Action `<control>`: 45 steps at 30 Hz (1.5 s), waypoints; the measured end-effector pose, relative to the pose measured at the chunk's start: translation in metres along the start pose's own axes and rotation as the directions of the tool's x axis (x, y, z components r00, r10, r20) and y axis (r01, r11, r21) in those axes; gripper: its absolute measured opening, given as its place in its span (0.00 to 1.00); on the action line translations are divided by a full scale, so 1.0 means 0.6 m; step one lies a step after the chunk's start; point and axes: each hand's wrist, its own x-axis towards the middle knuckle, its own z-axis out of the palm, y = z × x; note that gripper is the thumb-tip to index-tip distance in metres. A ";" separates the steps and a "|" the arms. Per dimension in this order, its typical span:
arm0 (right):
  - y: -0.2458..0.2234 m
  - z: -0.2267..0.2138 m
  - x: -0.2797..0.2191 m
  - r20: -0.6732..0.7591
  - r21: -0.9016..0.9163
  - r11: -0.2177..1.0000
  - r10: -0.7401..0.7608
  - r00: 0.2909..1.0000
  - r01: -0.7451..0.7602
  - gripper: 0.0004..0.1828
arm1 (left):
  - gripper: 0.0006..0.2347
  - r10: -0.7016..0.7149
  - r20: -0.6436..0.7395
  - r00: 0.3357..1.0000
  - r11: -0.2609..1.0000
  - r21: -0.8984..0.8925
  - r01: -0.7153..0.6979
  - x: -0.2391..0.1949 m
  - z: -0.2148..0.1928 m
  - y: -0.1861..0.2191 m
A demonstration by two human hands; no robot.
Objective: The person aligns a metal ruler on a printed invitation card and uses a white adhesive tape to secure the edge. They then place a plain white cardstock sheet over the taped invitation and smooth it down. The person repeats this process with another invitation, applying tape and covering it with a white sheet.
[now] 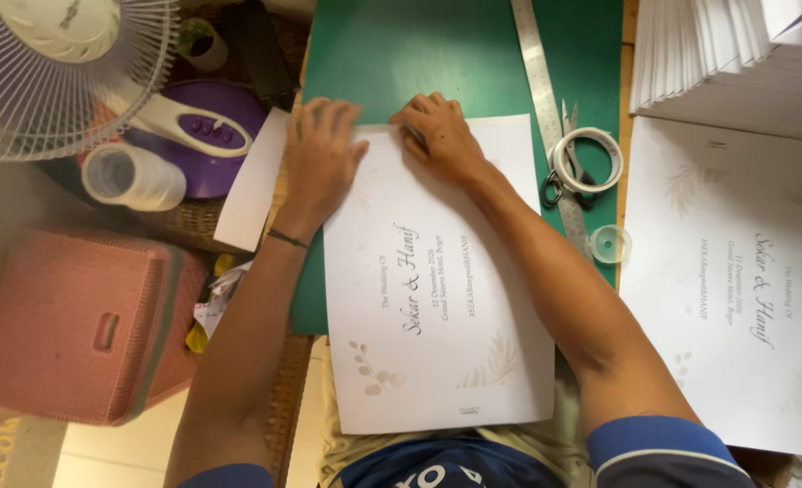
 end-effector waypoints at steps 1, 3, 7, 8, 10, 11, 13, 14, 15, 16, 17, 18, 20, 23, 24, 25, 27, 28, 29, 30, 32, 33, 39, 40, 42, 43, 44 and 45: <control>0.003 -0.008 0.003 -0.001 0.001 1.000 0.003 1.000 -0.003 0.12 | 0.14 -0.041 0.071 0.997 0.993 -0.110 0.049 0.015 0.008 0.004; 0.006 -0.013 0.003 0.006 0.011 1.000 0.015 1.000 -0.015 0.14 | 0.07 -0.103 0.236 0.966 0.934 -0.312 0.176 0.031 0.024 0.013; -0.005 0.003 -0.005 -0.021 -0.071 0.996 -0.051 0.998 0.050 0.08 | 0.05 -0.183 0.266 0.946 0.899 -0.345 0.271 0.030 0.040 0.019; -0.011 0.007 -0.007 -0.050 -0.137 0.983 -0.129 0.990 0.121 0.06 | 0.05 -0.134 0.204 0.970 0.933 -0.304 0.193 0.025 0.041 0.020; -0.025 0.007 -0.012 -0.073 -0.267 0.933 -0.270 0.960 0.242 0.06 | 0.06 -0.039 0.144 0.989 0.981 -0.184 0.066 0.010 0.037 0.022; -0.030 0.002 -0.014 -0.068 -0.328 0.898 -0.331 0.941 0.293 0.08 | 0.07 0.000 0.147 0.989 0.994 -0.110 0.016 0.001 0.035 0.024; -0.034 -0.021 -0.023 -0.020 -0.388 0.860 -0.369 0.929 0.333 0.09 | 0.10 0.043 0.162 0.986 0.999 -0.037 -0.037 -0.013 0.034 0.030; -0.034 -0.032 -0.030 0.015 -0.383 0.864 -0.348 0.937 0.327 0.08 | 0.12 0.045 0.175 0.984 0.999 -0.034 -0.039 -0.024 0.030 0.028; -0.033 -0.043 -0.038 0.050 -0.378 0.868 -0.327 0.944 0.321 0.08 | 0.14 0.046 0.188 0.981 0.999 -0.031 -0.041 -0.034 0.027 0.027; -0.028 -0.058 -0.044 0.052 -0.362 0.883 -0.300 0.952 0.298 0.08 | 0.15 0.034 0.208 0.978 0.999 -0.023 -0.029 -0.040 0.025 0.025; -0.021 -0.072 -0.050 0.054 -0.345 0.897 -0.273 0.960 0.275 0.08 | 0.17 0.021 0.227 0.974 1.000 -0.015 -0.018 -0.046 0.021 0.021; -0.010 -0.086 -0.059 0.058 -0.332 0.910 -0.244 0.968 0.249 0.08 | 0.18 0.010 0.245 0.970 1.000 -0.011 -0.008 -0.050 0.019 0.019; 0.019 -0.118 -0.083 0.078 -0.352 0.909 -0.207 0.975 0.221 0.09 | 0.20 -0.030 0.271 0.962 1.000 0.013 0.027 -0.057 0.015 0.013; 0.058 -0.167 -0.120 0.068 -0.385 0.907 -0.155 0.985 0.170 0.10 | 0.22 -0.093 0.264 0.960 0.994 0.073 0.076 -0.067 0.007 0.012; 0.062 -0.177 -0.124 0.057 -0.391 0.908 -0.142 0.988 0.153 0.11 | 0.23 -0.118 0.255 0.960 0.990 0.102 0.094 -0.071 0.003 0.013; 0.064 -0.181 -0.128 0.071 -0.428 0.903 -0.016 0.997 0.045 0.11 | 0.24 -0.144 0.250 0.958 0.987 0.110 0.120 -0.074 -0.001 0.015; 0.049 -0.170 -0.128 0.084 -0.496 0.853 0.232 0.969 -0.161 0.13 | 0.25 -0.201 0.240 0.950 0.976 0.133 0.173 -0.083 -0.005 0.022; 0.035 -0.155 -0.124 0.017 -0.522 0.835 0.216 0.976 -0.176 0.13 | 0.24 -0.210 0.210 0.955 0.972 0.154 0.180 -0.084 -0.005 0.027; 0.018 -0.132 -0.118 -0.049 -0.546 0.816 0.198 0.979 -0.193 0.13 | 0.24 -0.218 0.180 0.959 0.967 0.174 0.187 -0.085 -0.003 0.033; -0.004 -0.102 -0.111 -0.112 -0.568 0.796 0.176 0.978 -0.209 0.15 | 0.23 -0.227 0.149 0.962 0.961 0.194 0.197 -0.086 -0.003 0.037; -0.047 -0.029 -0.096 0.014 -0.465 0.869 0.199 0.980 -0.170 0.07 | 0.24 -0.318 0.227 0.920 0.945 0.149 0.290 -0.086 0.001 0.046; -0.068 0.010 -0.091 -0.068 -0.446 0.894 0.002 0.998 -0.032 0.13 | 0.25 -0.357 0.268 0.895 0.934 0.129 0.333 -0.086 0.004 0.050; -0.105 0.083 0.017 0.017 -0.173 0.953 -0.251 0.968 0.250 0.20 | 0.28 -0.341 0.124 0.932 0.917 0.264 0.300 -0.113 0.011 0.064; -0.098 0.070 0.039 0.086 -0.110 0.969 -0.214 0.973 0.223 0.19 | 0.27 -0.351 0.149 0.924 0.914 0.270 0.303 -0.112 0.013 0.066; -0.095 0.064 0.097 0.223 -0.125 0.988 -0.063 0.973 0.093 0.09 | 0.25 -0.381 0.194 0.904 0.903 0.287 0.319 -0.109 0.015 0.070; -0.093 0.065 0.122 0.292 -0.138 0.990 0.010 0.956 0.032 0.08 | 0.25 -0.379 0.193 0.905 0.907 0.272 0.322 -0.108 0.014 0.072; -0.094 0.072 0.140 0.301 -0.182 0.982 0.001 0.954 0.056 0.07 | 0.26 -0.376 0.197 0.906 0.911 0.260 0.321 -0.110 0.010 0.072; -0.094 0.082 0.156 0.311 -0.225 0.971 -0.007 0.950 0.081 0.06 | 0.26 -0.373 0.200 0.906 0.914 0.248 0.321 -0.110 0.006 0.072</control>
